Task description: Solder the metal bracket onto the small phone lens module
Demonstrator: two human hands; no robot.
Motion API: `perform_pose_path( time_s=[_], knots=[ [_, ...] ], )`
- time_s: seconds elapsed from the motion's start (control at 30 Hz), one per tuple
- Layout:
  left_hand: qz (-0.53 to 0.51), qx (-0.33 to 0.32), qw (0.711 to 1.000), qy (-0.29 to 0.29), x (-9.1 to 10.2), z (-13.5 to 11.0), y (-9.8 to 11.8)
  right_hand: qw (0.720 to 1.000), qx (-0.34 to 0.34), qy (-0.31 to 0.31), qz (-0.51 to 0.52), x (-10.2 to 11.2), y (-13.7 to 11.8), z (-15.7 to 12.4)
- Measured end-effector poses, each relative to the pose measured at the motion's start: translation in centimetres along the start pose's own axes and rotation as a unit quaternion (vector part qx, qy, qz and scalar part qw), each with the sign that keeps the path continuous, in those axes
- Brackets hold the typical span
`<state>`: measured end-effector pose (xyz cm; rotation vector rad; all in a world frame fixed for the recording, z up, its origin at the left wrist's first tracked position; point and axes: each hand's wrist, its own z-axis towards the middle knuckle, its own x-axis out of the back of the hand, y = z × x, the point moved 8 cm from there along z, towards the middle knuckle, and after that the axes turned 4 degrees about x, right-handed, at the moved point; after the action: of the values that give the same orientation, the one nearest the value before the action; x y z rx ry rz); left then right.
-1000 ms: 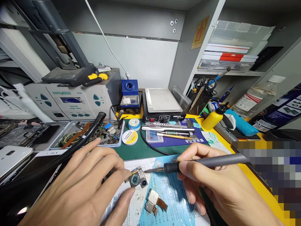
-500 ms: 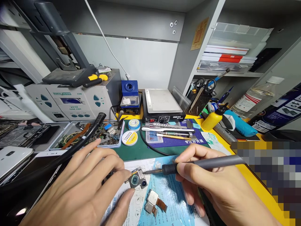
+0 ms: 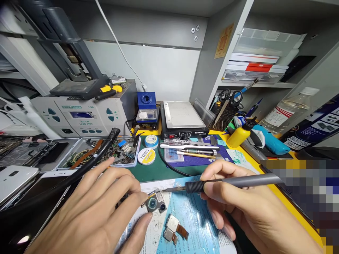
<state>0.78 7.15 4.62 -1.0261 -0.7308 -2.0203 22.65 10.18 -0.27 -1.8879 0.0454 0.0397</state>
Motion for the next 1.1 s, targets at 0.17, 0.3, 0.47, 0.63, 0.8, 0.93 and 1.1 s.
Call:
perform_pose_path(
  time_s=[0.17,0.3,0.47,0.63,0.8,0.93,1.1],
  knots=[
    [-0.006,-0.002,1.0,0.003,0.13,0.09,0.18,1.0,-0.004,0.016,-0.015,-0.27,-0.3,-0.41],
    [-0.002,-0.004,1.0,0.001,0.09,0.1,0.2,0.999,0.0,0.019,-0.049,-0.41,-0.3,-0.62],
    [-0.002,-0.002,1.0,-0.001,-0.06,0.15,0.22,0.998,0.014,0.007,-0.065,-0.43,-0.18,-0.5],
    [-0.003,-0.001,1.0,0.007,0.06,0.17,0.33,0.997,0.01,0.032,-0.063,-0.42,-0.37,-0.67],
    [-0.004,0.001,1.0,0.01,0.01,0.2,0.3,0.998,0.006,0.032,-0.049,-0.43,-0.29,-0.65],
    [-0.002,0.0,1.0,0.007,-0.04,0.25,0.32,0.999,0.004,0.036,-0.034,-0.44,-0.22,-0.64],
    [-0.004,0.007,1.0,0.018,0.07,0.39,0.43,0.999,0.006,0.031,-0.035,-0.66,-0.43,-0.73]
  ],
)
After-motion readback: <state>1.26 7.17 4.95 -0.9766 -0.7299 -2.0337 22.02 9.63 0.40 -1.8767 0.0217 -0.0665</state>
